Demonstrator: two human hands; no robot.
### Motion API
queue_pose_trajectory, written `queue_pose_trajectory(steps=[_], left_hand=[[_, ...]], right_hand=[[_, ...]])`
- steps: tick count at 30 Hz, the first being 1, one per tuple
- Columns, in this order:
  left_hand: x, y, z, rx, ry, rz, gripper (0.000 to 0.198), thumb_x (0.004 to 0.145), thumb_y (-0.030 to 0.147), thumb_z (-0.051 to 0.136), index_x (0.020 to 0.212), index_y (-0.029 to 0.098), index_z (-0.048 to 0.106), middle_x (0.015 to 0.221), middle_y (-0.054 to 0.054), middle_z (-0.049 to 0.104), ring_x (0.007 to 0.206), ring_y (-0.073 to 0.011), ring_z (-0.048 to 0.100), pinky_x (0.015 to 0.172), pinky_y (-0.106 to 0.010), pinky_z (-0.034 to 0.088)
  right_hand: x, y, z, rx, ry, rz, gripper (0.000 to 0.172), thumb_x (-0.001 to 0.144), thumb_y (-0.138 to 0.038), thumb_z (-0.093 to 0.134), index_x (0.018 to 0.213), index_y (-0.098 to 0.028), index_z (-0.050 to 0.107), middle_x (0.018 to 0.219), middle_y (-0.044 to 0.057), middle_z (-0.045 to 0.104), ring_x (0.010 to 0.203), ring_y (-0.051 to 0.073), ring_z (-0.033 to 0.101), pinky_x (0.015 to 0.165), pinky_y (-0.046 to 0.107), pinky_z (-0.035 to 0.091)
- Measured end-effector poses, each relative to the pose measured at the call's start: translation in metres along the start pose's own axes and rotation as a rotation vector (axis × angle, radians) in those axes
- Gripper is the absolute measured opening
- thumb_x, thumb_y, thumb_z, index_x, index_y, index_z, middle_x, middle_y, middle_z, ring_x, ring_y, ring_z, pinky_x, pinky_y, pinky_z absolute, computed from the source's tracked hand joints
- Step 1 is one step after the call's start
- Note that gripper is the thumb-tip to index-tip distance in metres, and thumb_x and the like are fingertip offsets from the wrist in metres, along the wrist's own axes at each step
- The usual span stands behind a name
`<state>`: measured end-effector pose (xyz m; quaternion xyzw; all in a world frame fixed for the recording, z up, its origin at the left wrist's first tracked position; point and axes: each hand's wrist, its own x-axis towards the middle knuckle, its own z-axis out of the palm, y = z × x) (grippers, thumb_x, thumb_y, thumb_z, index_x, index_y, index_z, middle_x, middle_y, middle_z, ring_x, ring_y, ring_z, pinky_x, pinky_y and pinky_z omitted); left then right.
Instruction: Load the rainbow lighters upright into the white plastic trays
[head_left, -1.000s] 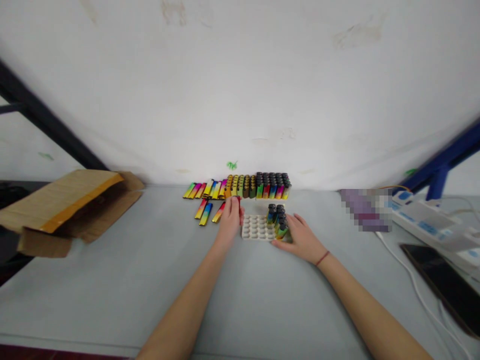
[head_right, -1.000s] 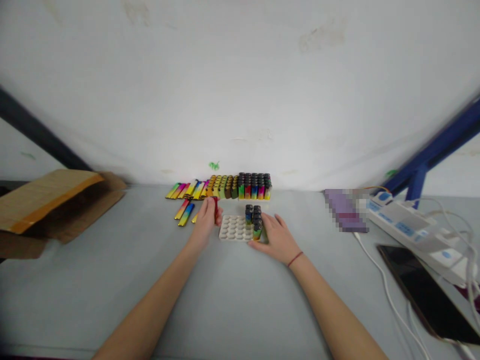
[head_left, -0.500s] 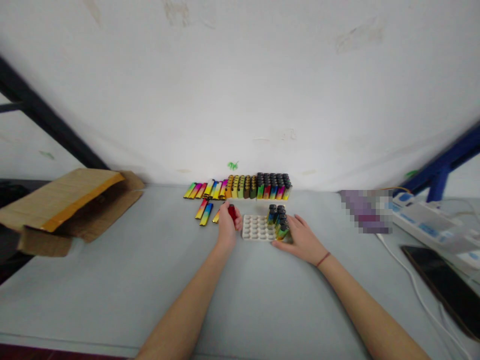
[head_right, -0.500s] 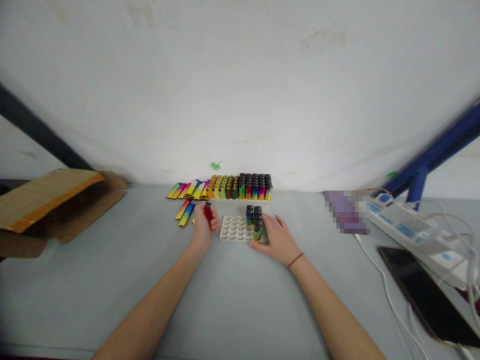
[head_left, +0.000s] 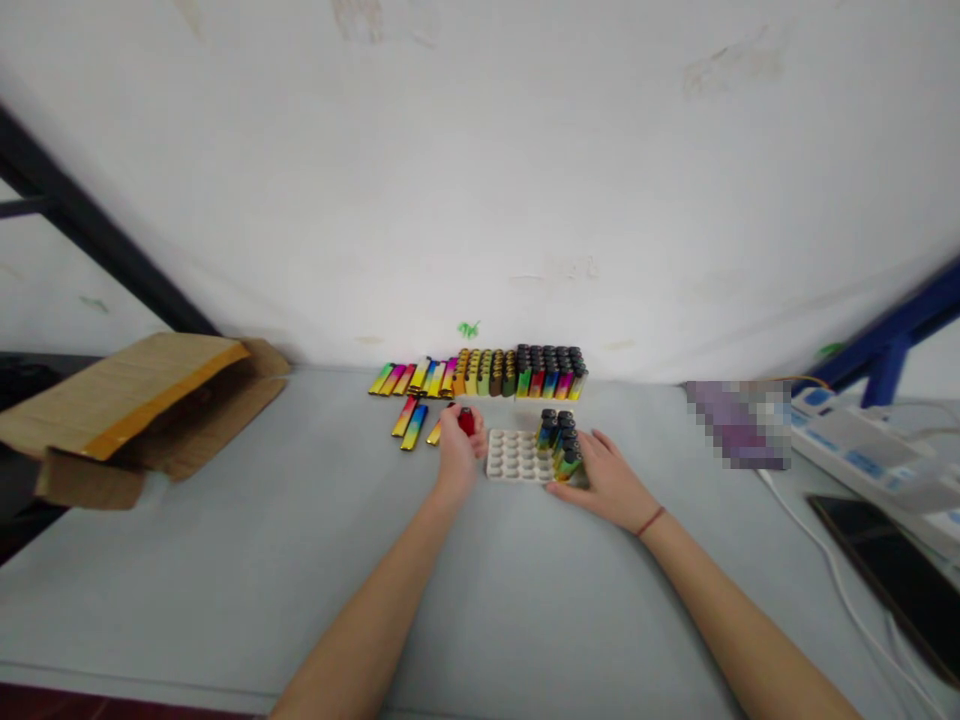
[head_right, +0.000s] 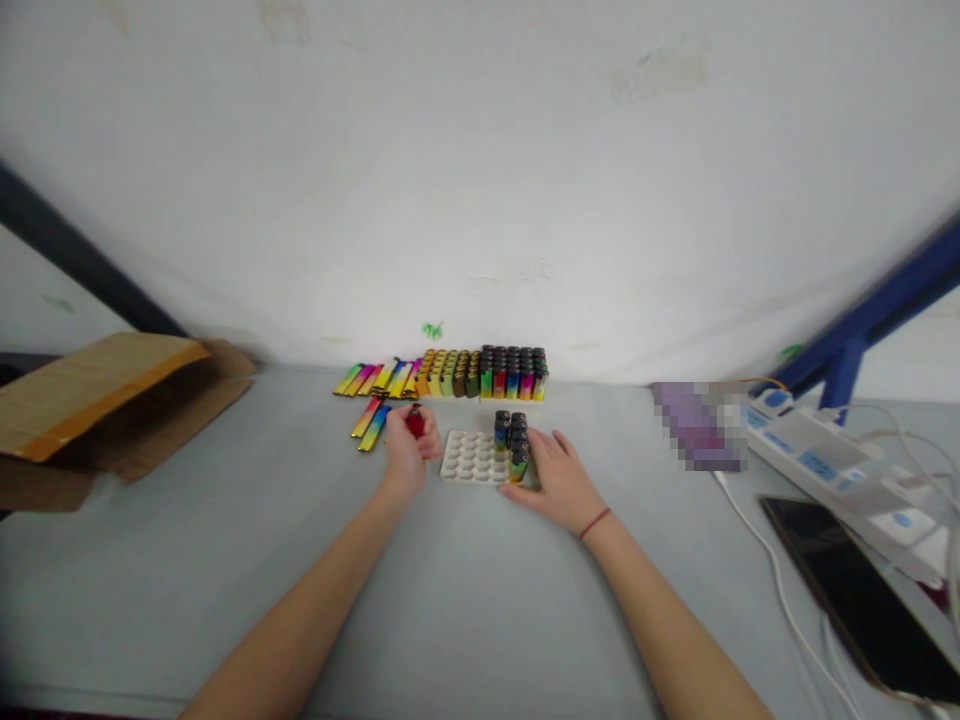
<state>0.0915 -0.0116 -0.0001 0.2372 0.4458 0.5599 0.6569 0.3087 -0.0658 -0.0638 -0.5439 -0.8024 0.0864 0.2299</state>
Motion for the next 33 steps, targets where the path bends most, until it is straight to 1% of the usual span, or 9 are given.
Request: queue_pose_trajectory(steps=[3,5,8,12,17,21,25,30,33], left_hand=[[0.0004,0.0008,-0.0001,0.005,0.003,0.016,0.041,0.089,0.034,0.029,0.05,0.022,0.033,0.038,0.007,0.018,0.031,-0.0075,0.016,0.034,-0.019,0.014],[0.0005,0.0007,-0.0001,0.008,0.006,0.021,0.041,0.089,0.033,0.027,0.05,0.022,0.033,0.038,0.007,0.019,0.031,-0.0074,0.016,0.035,-0.019,0.014],[0.0004,0.0001,-0.0005,0.008,0.014,0.03,0.04,0.089,0.035,0.029,0.051,0.022,0.032,0.038,0.007,0.019,0.031,-0.0072,0.016,0.035,-0.019,0.014],[0.0014,-0.0011,-0.0019,0.006,0.027,0.047,0.039,0.088,0.039,0.033,0.052,0.022,0.032,0.04,0.007,0.02,0.033,-0.0072,0.015,0.035,-0.019,0.013],[0.0024,-0.0026,-0.0031,0.01,0.03,0.082,0.037,0.087,0.035,0.031,0.053,0.022,0.034,0.04,0.007,0.02,0.033,-0.0072,0.015,0.035,-0.018,0.014],[0.0016,-0.0031,-0.0036,-0.013,0.055,0.111,0.039,0.088,0.043,0.035,0.055,0.022,0.035,0.043,0.009,0.019,0.034,-0.007,0.016,0.035,-0.018,0.016],[0.0007,-0.0039,-0.0042,-0.007,0.071,0.107,0.046,0.089,0.052,0.036,0.054,0.022,0.037,0.042,0.009,0.019,0.034,-0.0063,0.016,0.035,-0.018,0.015],[0.0015,-0.0043,-0.0039,0.027,0.048,0.066,0.046,0.09,0.05,0.035,0.053,0.022,0.036,0.041,0.008,0.019,0.034,-0.0068,0.016,0.034,-0.018,0.015],[0.0023,-0.0032,-0.0036,0.027,0.043,0.067,0.044,0.089,0.048,0.036,0.053,0.022,0.034,0.041,0.008,0.019,0.033,-0.0072,0.016,0.034,-0.018,0.014]], right_hand=[[0.0001,-0.0001,-0.0005,-0.007,-0.003,0.0,0.079,0.084,-0.061,0.064,0.141,-0.009,0.046,0.137,0.024,0.06,0.129,0.035,0.055,0.116,0.06,0.03],[0.0001,0.0,-0.0006,-0.008,-0.004,-0.005,0.078,0.084,-0.06,0.064,0.141,-0.01,0.046,0.137,0.024,0.06,0.129,0.035,0.055,0.116,0.06,0.03],[0.0,0.0002,-0.0001,-0.006,0.002,-0.009,0.077,0.084,-0.06,0.064,0.142,-0.013,0.046,0.137,0.023,0.06,0.128,0.035,0.056,0.115,0.061,0.03],[0.0001,-0.0002,0.0004,-0.012,0.009,-0.005,0.078,0.084,-0.06,0.064,0.143,-0.012,0.045,0.138,0.023,0.06,0.128,0.035,0.056,0.115,0.061,0.031],[0.0007,-0.0001,-0.0007,-0.013,-0.012,0.003,0.08,0.084,-0.061,0.064,0.142,-0.009,0.046,0.138,0.025,0.059,0.129,0.036,0.056,0.116,0.06,0.031],[0.0009,0.0006,-0.0007,-0.008,-0.013,-0.001,0.081,0.083,-0.061,0.064,0.141,-0.007,0.046,0.138,0.025,0.059,0.128,0.035,0.056,0.116,0.061,0.031],[0.0004,0.0005,0.0,-0.003,0.003,-0.004,0.079,0.083,-0.06,0.065,0.142,-0.011,0.046,0.138,0.023,0.059,0.128,0.035,0.056,0.115,0.062,0.031],[0.0001,0.0003,0.0004,-0.017,0.001,-0.003,0.078,0.084,-0.059,0.065,0.142,-0.011,0.046,0.139,0.024,0.059,0.129,0.036,0.055,0.115,0.061,0.031],[0.0001,0.0003,0.0004,-0.017,0.002,-0.002,0.078,0.083,-0.059,0.065,0.142,-0.011,0.046,0.139,0.024,0.059,0.129,0.036,0.056,0.116,0.061,0.031]])
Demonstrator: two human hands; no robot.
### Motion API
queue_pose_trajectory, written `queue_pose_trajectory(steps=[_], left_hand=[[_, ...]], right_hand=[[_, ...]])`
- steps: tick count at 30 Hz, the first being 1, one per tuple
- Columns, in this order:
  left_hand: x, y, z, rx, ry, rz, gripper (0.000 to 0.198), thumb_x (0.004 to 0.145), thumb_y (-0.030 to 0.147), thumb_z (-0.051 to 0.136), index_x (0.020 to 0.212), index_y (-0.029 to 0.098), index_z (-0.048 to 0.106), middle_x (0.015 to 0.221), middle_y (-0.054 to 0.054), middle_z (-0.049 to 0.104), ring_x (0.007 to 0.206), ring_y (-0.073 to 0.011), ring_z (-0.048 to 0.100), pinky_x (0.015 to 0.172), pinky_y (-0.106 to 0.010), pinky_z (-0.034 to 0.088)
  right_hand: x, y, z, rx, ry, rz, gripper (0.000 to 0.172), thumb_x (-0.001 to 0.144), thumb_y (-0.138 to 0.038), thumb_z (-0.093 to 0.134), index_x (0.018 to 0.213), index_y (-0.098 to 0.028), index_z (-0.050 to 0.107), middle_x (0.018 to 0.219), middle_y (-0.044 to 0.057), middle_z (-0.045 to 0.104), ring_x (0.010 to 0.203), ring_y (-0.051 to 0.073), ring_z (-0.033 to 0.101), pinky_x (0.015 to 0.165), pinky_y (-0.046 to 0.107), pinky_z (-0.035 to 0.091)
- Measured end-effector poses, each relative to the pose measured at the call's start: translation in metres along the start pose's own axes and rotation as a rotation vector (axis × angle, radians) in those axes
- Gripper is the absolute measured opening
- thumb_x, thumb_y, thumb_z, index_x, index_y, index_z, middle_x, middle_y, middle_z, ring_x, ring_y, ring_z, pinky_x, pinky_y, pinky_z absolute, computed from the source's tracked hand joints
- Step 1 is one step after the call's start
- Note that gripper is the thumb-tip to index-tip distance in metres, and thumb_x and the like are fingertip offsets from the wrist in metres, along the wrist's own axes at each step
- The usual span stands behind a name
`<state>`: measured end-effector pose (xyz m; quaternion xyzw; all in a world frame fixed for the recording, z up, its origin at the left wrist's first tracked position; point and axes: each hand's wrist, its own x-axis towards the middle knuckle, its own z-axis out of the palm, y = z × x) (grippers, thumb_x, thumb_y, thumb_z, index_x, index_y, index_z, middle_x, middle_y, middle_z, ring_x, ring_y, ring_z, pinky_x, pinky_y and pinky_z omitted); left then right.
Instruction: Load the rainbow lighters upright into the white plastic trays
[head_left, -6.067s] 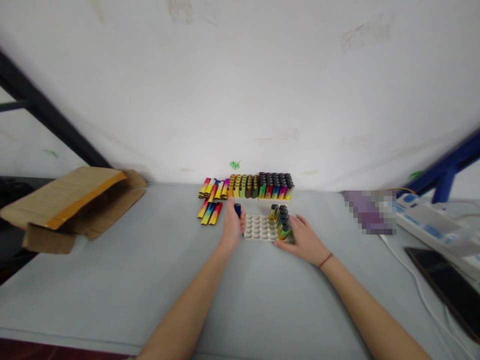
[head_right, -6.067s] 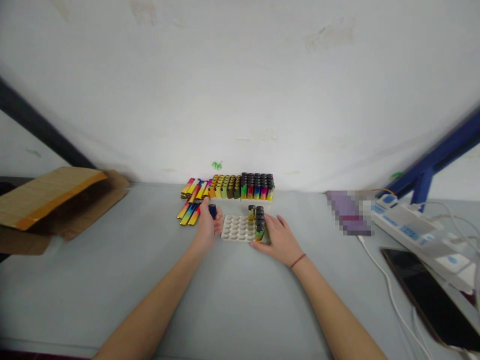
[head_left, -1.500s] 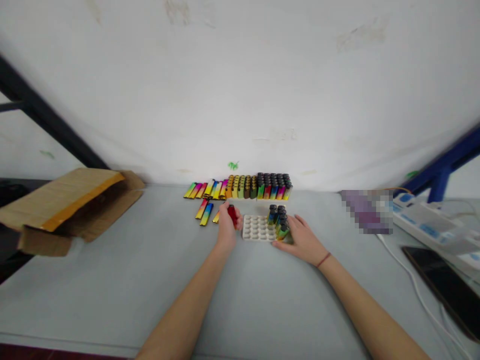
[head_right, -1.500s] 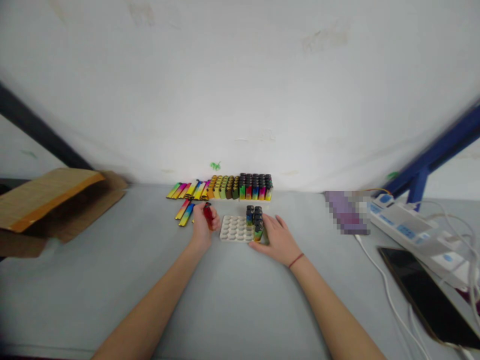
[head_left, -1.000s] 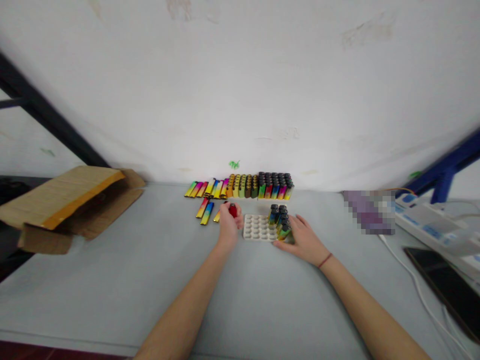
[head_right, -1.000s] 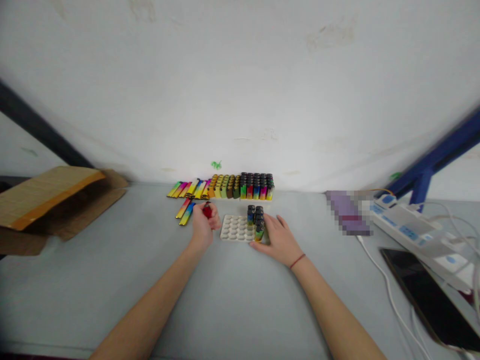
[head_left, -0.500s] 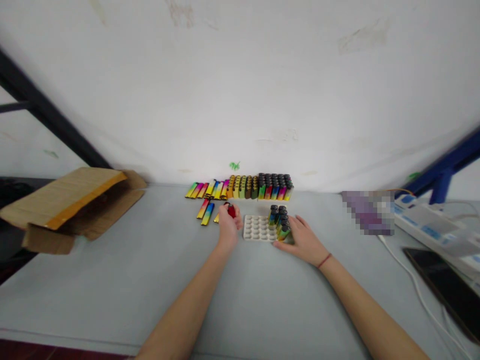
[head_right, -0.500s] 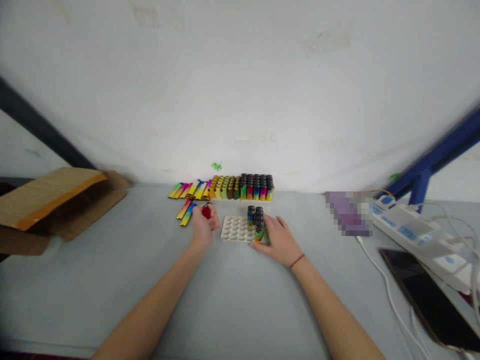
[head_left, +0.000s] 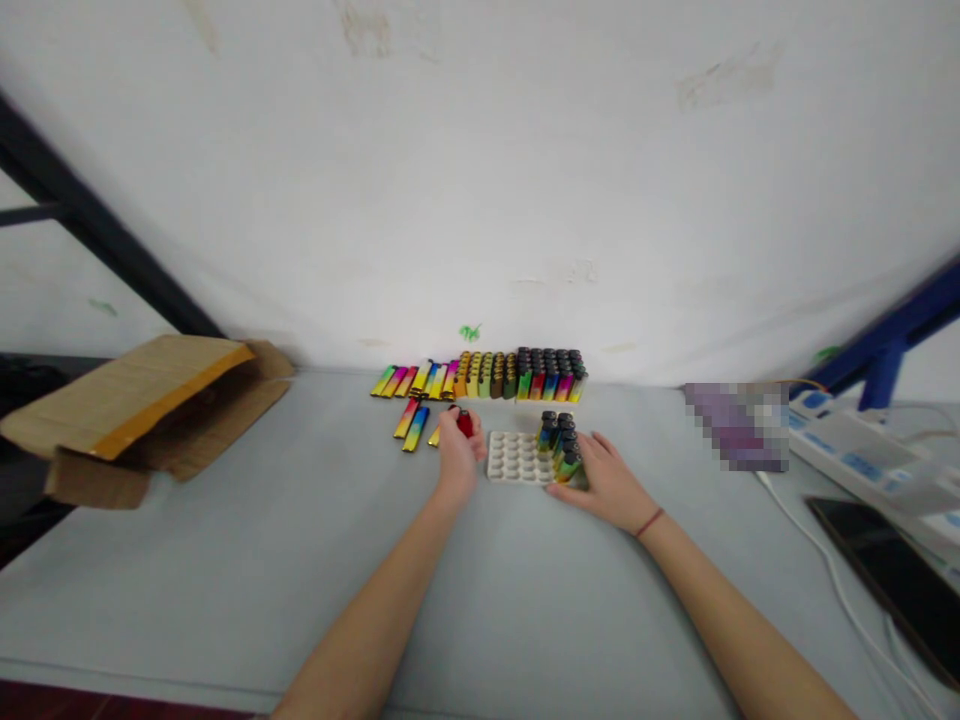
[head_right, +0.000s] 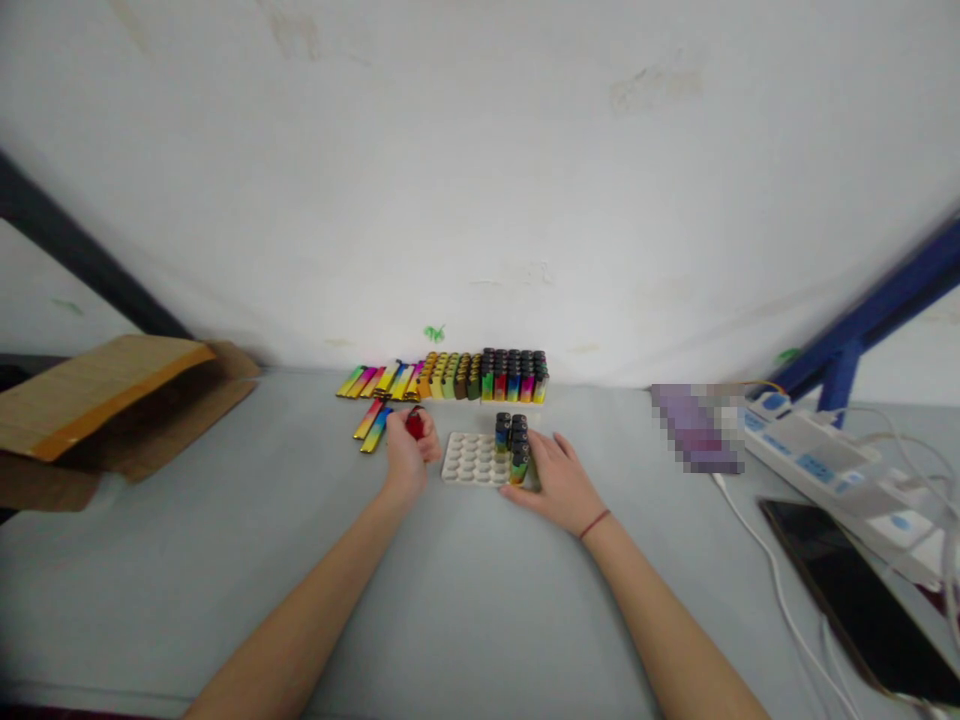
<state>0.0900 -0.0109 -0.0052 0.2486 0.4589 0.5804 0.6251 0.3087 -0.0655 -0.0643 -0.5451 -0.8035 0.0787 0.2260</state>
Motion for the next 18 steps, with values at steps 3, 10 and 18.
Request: queue_pose_trajectory(steps=[3,10,18], left_hand=[[0.0,0.001,0.0,-0.01,-0.01,0.016,0.042,0.089,0.046,0.036,0.053,0.022,0.035,0.041,0.008,0.02,0.034,-0.007,0.016,0.035,-0.018,0.013],[0.001,-0.009,-0.002,0.041,-0.041,0.085,0.042,0.091,0.05,0.036,0.061,0.021,0.043,0.043,0.008,0.028,0.036,-0.0076,0.023,0.038,-0.019,0.02],[-0.011,-0.022,-0.003,0.416,-0.258,0.498,0.015,0.086,0.033,0.065,0.094,0.021,0.067,0.072,0.0,0.06,0.066,-0.0143,0.055,0.067,-0.024,0.046]], right_hand=[[0.0,0.0,-0.001,0.006,-0.002,0.002,0.079,0.083,-0.059,0.065,0.143,-0.011,0.045,0.139,0.023,0.059,0.129,0.036,0.056,0.116,0.061,0.03],[0.001,-0.002,-0.002,0.01,-0.017,0.007,0.079,0.084,-0.059,0.065,0.141,-0.009,0.045,0.137,0.024,0.059,0.128,0.035,0.056,0.116,0.06,0.03],[0.001,0.0,0.001,0.012,0.006,0.0,0.079,0.083,-0.058,0.066,0.144,-0.012,0.044,0.138,0.023,0.059,0.128,0.035,0.056,0.115,0.061,0.031]])
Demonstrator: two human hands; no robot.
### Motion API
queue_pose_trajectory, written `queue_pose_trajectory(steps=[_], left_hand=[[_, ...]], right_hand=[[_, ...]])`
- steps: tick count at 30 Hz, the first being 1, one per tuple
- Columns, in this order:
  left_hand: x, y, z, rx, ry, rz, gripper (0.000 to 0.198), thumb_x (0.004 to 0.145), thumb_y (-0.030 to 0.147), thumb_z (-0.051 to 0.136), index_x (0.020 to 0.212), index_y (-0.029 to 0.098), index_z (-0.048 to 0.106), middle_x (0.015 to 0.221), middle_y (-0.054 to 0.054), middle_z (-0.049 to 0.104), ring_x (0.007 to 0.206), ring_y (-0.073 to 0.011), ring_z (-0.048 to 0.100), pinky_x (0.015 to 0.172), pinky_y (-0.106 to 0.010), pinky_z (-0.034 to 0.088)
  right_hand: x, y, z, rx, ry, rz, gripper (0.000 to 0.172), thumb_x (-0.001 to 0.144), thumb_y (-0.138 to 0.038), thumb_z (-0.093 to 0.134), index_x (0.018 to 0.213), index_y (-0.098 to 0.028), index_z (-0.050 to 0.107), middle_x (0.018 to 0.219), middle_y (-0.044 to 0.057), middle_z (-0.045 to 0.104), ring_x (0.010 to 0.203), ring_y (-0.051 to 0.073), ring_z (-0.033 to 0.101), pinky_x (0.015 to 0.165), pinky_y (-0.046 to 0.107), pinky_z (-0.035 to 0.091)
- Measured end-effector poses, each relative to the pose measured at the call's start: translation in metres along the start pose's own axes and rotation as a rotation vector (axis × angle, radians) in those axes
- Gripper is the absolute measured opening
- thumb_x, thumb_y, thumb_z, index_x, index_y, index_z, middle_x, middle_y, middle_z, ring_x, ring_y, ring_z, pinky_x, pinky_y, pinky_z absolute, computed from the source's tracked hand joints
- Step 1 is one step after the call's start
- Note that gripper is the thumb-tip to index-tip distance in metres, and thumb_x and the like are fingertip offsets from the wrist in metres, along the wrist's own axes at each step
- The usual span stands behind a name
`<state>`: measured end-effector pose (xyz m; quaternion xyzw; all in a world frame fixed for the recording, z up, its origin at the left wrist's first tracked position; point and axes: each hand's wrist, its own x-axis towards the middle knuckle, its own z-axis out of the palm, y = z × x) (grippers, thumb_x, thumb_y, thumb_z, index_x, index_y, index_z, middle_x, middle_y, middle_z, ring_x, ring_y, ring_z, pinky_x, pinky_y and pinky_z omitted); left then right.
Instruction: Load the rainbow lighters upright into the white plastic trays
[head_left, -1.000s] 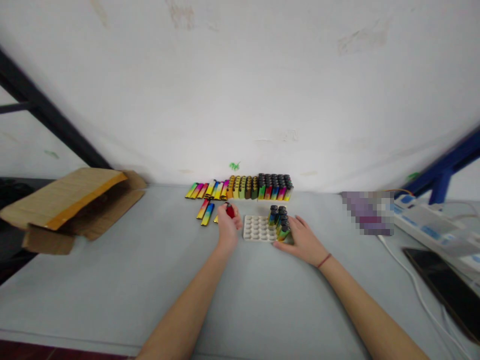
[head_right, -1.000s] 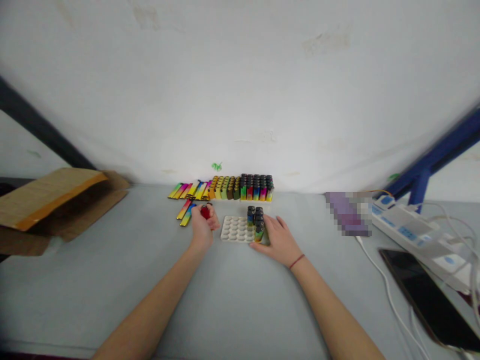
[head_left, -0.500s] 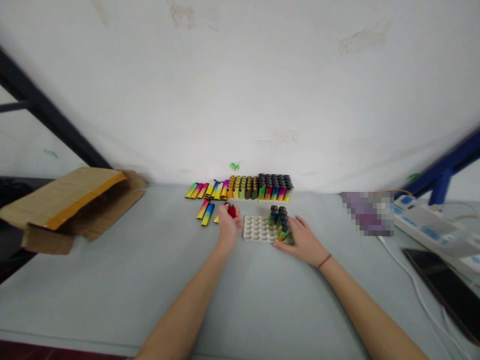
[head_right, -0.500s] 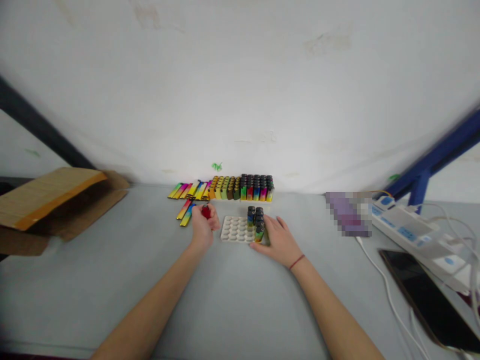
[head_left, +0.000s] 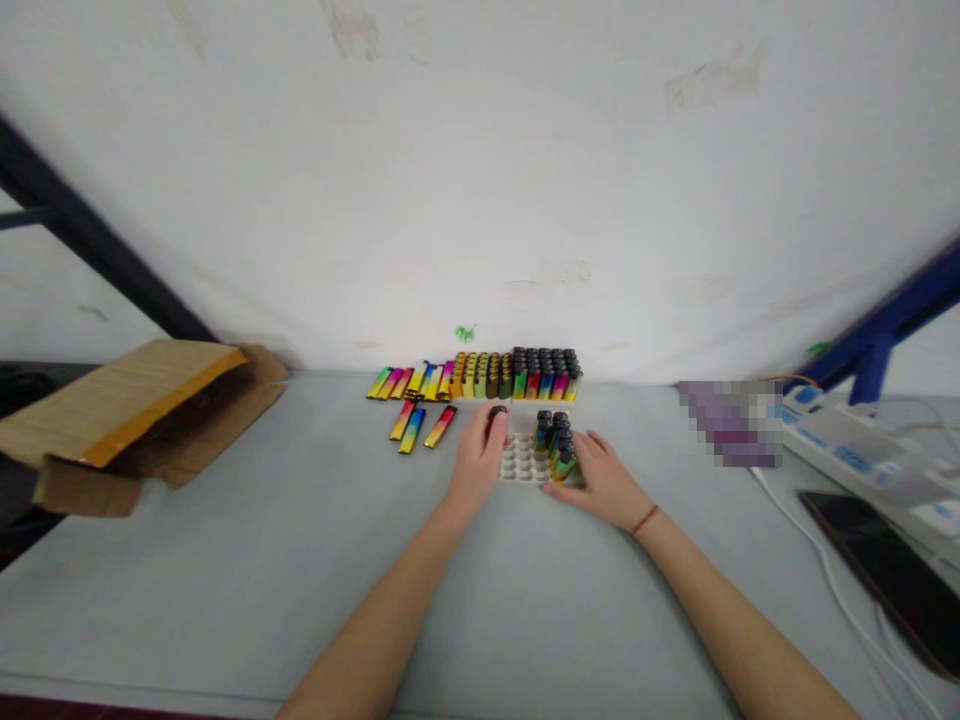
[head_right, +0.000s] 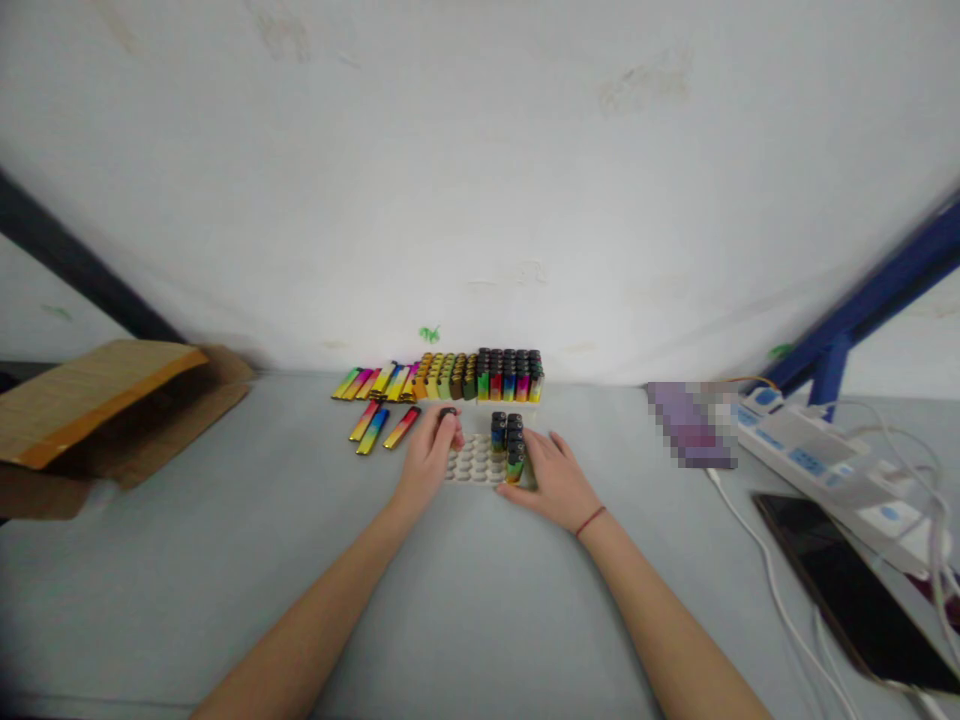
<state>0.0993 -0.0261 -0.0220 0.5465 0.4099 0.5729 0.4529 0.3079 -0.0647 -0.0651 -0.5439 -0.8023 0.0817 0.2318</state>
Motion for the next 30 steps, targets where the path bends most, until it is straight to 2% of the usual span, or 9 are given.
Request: queue_pose_trajectory(steps=[4,7,15,20,26,30], left_hand=[[-0.004,0.004,0.004,0.124,-0.076,0.136,0.015,0.083,0.03,0.069,0.094,0.021,0.074,0.098,-0.008,0.066,0.093,-0.0218,0.061,0.086,-0.031,0.05],[-0.003,0.005,0.005,0.198,-0.175,0.215,0.016,0.083,0.028,0.067,0.096,0.022,0.075,0.099,-0.009,0.069,0.096,-0.0227,0.062,0.093,-0.034,0.048],[-0.004,0.004,0.005,0.247,-0.258,0.126,0.017,0.082,0.027,0.067,0.097,0.023,0.074,0.099,-0.007,0.074,0.087,-0.0209,0.064,0.09,-0.033,0.048],[-0.003,0.003,0.005,0.268,-0.264,0.152,0.016,0.082,0.026,0.067,0.096,0.023,0.075,0.096,-0.006,0.074,0.085,-0.0199,0.065,0.088,-0.032,0.05],[-0.002,-0.009,0.002,0.412,-0.308,0.314,0.023,0.089,0.031,0.063,0.11,0.021,0.069,0.105,-0.006,0.073,0.087,-0.0182,0.067,0.088,-0.034,0.054],[-0.002,-0.012,0.0,0.501,-0.346,0.472,0.021,0.094,0.033,0.058,0.109,0.021,0.068,0.101,-0.005,0.073,0.09,-0.0178,0.068,0.087,-0.033,0.056]], right_hand=[[0.0,-0.002,-0.001,0.004,-0.002,0.003,0.078,0.084,-0.058,0.065,0.144,-0.013,0.044,0.139,0.021,0.059,0.129,0.035,0.055,0.116,0.06,0.031],[0.001,-0.003,-0.003,0.007,-0.018,0.006,0.078,0.084,-0.056,0.066,0.143,-0.011,0.044,0.138,0.022,0.06,0.128,0.034,0.056,0.116,0.058,0.031],[0.001,-0.004,-0.003,0.017,-0.021,0.01,0.08,0.083,-0.057,0.067,0.144,-0.011,0.043,0.14,0.022,0.058,0.13,0.034,0.055,0.117,0.059,0.029],[0.001,-0.004,-0.004,0.014,-0.034,0.019,0.079,0.083,-0.056,0.067,0.143,-0.01,0.044,0.139,0.022,0.058,0.13,0.033,0.055,0.117,0.058,0.029],[0.001,-0.004,-0.004,0.024,-0.032,0.015,0.079,0.083,-0.057,0.066,0.143,-0.012,0.044,0.14,0.022,0.058,0.131,0.034,0.054,0.117,0.059,0.028],[0.001,-0.003,-0.004,0.026,-0.035,0.01,0.078,0.083,-0.057,0.067,0.143,-0.013,0.044,0.14,0.021,0.058,0.131,0.034,0.053,0.117,0.059,0.028]])
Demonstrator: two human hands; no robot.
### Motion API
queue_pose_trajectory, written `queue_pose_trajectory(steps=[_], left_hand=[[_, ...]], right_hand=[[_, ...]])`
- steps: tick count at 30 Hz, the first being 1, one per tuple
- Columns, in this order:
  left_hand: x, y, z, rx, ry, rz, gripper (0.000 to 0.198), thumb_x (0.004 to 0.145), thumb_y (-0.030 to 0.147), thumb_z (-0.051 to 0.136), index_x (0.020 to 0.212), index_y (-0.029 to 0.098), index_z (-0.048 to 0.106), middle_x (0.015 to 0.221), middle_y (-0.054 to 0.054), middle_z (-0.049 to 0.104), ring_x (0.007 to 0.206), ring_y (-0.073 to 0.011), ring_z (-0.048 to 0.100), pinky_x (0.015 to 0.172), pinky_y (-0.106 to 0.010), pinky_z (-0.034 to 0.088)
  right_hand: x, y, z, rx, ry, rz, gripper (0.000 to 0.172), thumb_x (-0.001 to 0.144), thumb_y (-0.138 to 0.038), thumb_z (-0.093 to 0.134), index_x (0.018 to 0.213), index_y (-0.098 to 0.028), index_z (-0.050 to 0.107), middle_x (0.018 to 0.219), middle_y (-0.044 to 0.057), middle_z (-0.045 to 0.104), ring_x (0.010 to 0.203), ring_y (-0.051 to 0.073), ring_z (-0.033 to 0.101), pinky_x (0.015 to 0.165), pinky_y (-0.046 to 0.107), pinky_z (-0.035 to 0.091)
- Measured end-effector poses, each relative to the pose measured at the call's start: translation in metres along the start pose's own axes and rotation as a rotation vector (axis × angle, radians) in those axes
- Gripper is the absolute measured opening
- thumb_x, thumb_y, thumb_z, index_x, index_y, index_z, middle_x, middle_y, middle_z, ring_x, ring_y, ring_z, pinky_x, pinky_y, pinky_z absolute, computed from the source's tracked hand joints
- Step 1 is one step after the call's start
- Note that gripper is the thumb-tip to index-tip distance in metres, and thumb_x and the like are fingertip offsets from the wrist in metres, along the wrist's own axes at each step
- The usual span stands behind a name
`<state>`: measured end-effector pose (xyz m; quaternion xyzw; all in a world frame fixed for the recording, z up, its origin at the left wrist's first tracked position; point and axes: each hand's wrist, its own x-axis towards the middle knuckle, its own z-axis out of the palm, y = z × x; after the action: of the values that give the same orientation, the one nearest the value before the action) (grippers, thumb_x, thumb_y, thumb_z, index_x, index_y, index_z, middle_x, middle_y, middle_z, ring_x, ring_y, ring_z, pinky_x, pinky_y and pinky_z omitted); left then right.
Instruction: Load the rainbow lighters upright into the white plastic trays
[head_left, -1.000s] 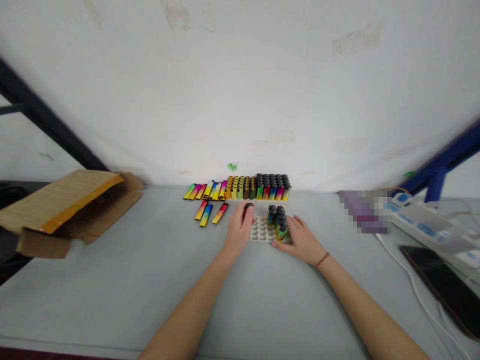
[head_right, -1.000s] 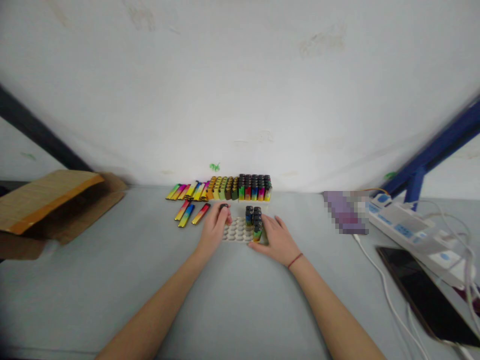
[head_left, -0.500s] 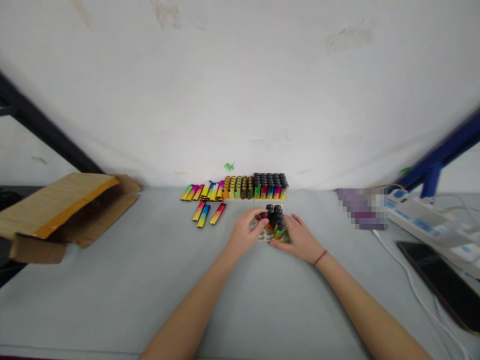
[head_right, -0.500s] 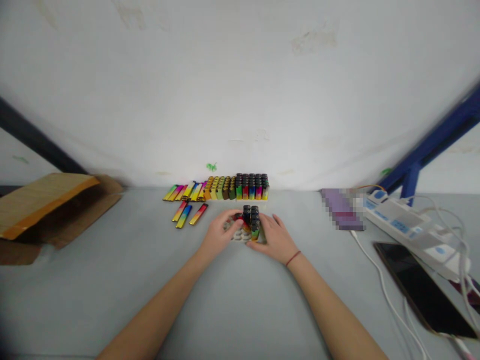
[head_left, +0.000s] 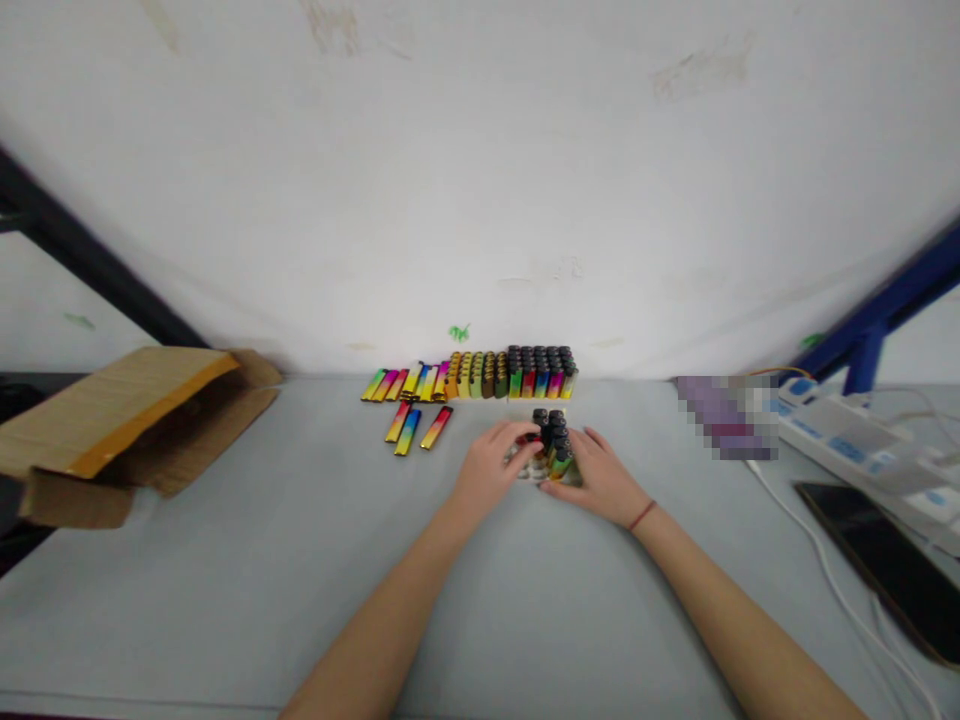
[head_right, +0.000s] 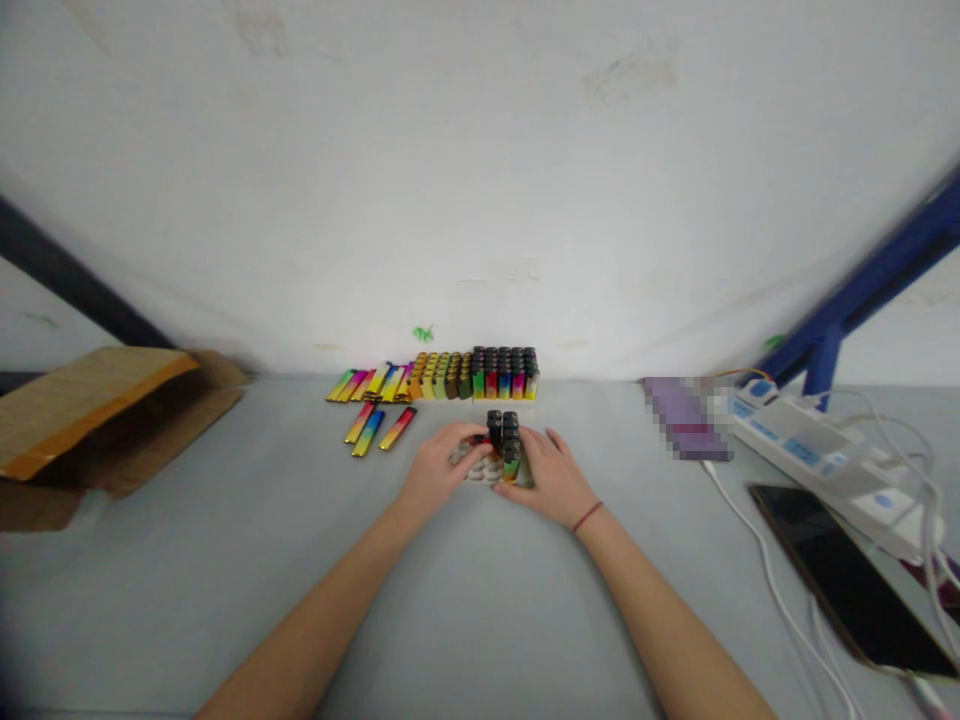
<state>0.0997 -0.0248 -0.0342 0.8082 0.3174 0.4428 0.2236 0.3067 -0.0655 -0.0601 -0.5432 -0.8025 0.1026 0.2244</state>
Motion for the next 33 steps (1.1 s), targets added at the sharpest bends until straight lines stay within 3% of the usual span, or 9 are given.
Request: queue_pose_trajectory(steps=[4,9,11,15,18,24,27,29,33], left_hand=[[0.0,0.001,-0.001,0.079,-0.038,0.094,0.024,0.098,0.032,0.053,0.112,0.022,0.07,0.102,-0.006,0.072,0.095,-0.0181,0.068,0.09,-0.032,0.055],[0.003,0.006,-0.008,0.262,-0.096,0.088,0.034,0.099,0.035,0.048,0.124,0.024,0.068,0.108,-0.008,0.069,0.099,-0.0201,0.066,0.091,-0.034,0.053],[0.006,0.005,-0.018,0.395,-0.05,-0.008,0.036,0.099,0.037,0.048,0.126,0.023,0.066,0.11,-0.009,0.069,0.101,-0.0223,0.065,0.094,-0.036,0.051],[0.011,-0.008,-0.046,0.727,0.088,-0.432,0.037,0.099,0.029,0.041,0.118,0.016,0.07,0.111,-0.014,0.07,0.106,-0.0282,0.063,0.096,-0.041,0.048],[0.01,-0.021,-0.061,0.863,-0.017,-0.614,0.037,0.097,0.032,0.044,0.12,0.016,0.069,0.119,-0.017,0.068,0.111,-0.0338,0.061,0.093,-0.046,0.048],[0.006,-0.026,-0.059,0.913,-0.188,-0.665,0.04,0.098,0.036,0.044,0.127,0.017,0.064,0.123,-0.017,0.066,0.111,-0.0334,0.063,0.092,-0.044,0.049],[0.007,-0.026,-0.055,0.853,-0.166,-0.652,0.039,0.1,0.029,0.036,0.121,0.013,0.065,0.118,-0.02,0.067,0.106,-0.0322,0.065,0.089,-0.042,0.05],[0.01,-0.027,-0.052,0.697,-0.087,-0.658,0.036,0.099,0.023,0.033,0.11,0.012,0.066,0.112,-0.02,0.069,0.106,-0.0308,0.066,0.09,-0.041,0.049],[0.019,-0.021,-0.047,0.082,0.191,-0.819,0.027,0.097,0.026,0.037,0.085,0.019,0.059,0.089,-0.01,0.069,0.089,-0.0239,0.068,0.077,-0.034,0.052]], right_hand=[[0.0,0.0,0.001,-0.005,0.009,0.0,0.077,0.083,-0.057,0.067,0.142,-0.012,0.045,0.14,0.022,0.058,0.131,0.034,0.054,0.117,0.059,0.029],[-0.001,0.001,0.002,-0.015,0.034,-0.013,0.078,0.084,-0.058,0.066,0.143,-0.013,0.044,0.139,0.021,0.059,0.129,0.034,0.056,0.116,0.059,0.03],[-0.001,0.002,0.002,-0.027,0.033,-0.011,0.079,0.084,-0.059,0.065,0.143,-0.01,0.044,0.139,0.023,0.059,0.129,0.035,0.056,0.116,0.059,0.031],[-0.001,0.003,0.003,-0.041,0.021,-0.005,0.08,0.084,-0.059,0.064,0.142,-0.008,0.044,0.139,0.025,0.058,0.129,0.035,0.056,0.117,0.059,0.03],[-0.001,0.003,0.003,-0.032,0.022,-0.006,0.08,0.084,-0.059,0.064,0.142,-0.009,0.045,0.139,0.024,0.059,0.129,0.035,0.056,0.117,0.06,0.031],[0.0,0.003,0.002,-0.04,0.025,0.003,0.08,0.084,-0.06,0.064,0.142,-0.007,0.046,0.138,0.025,0.059,0.129,0.036,0.056,0.116,0.059,0.031],[0.0,0.003,0.002,-0.038,0.018,-0.003,0.081,0.084,-0.06,0.064,0.142,-0.007,0.045,0.138,0.025,0.059,0.129,0.035,0.055,0.117,0.059,0.031],[0.0,0.003,0.002,-0.032,0.022,-0.006,0.08,0.084,-0.06,0.064,0.143,-0.01,0.045,0.138,0.024,0.06,0.129,0.035,0.056,0.116,0.059,0.031],[0.0,0.003,0.002,-0.031,0.03,0.003,0.079,0.084,-0.06,0.065,0.142,-0.01,0.046,0.137,0.023,0.06,0.128,0.035,0.056,0.116,0.059,0.031]])
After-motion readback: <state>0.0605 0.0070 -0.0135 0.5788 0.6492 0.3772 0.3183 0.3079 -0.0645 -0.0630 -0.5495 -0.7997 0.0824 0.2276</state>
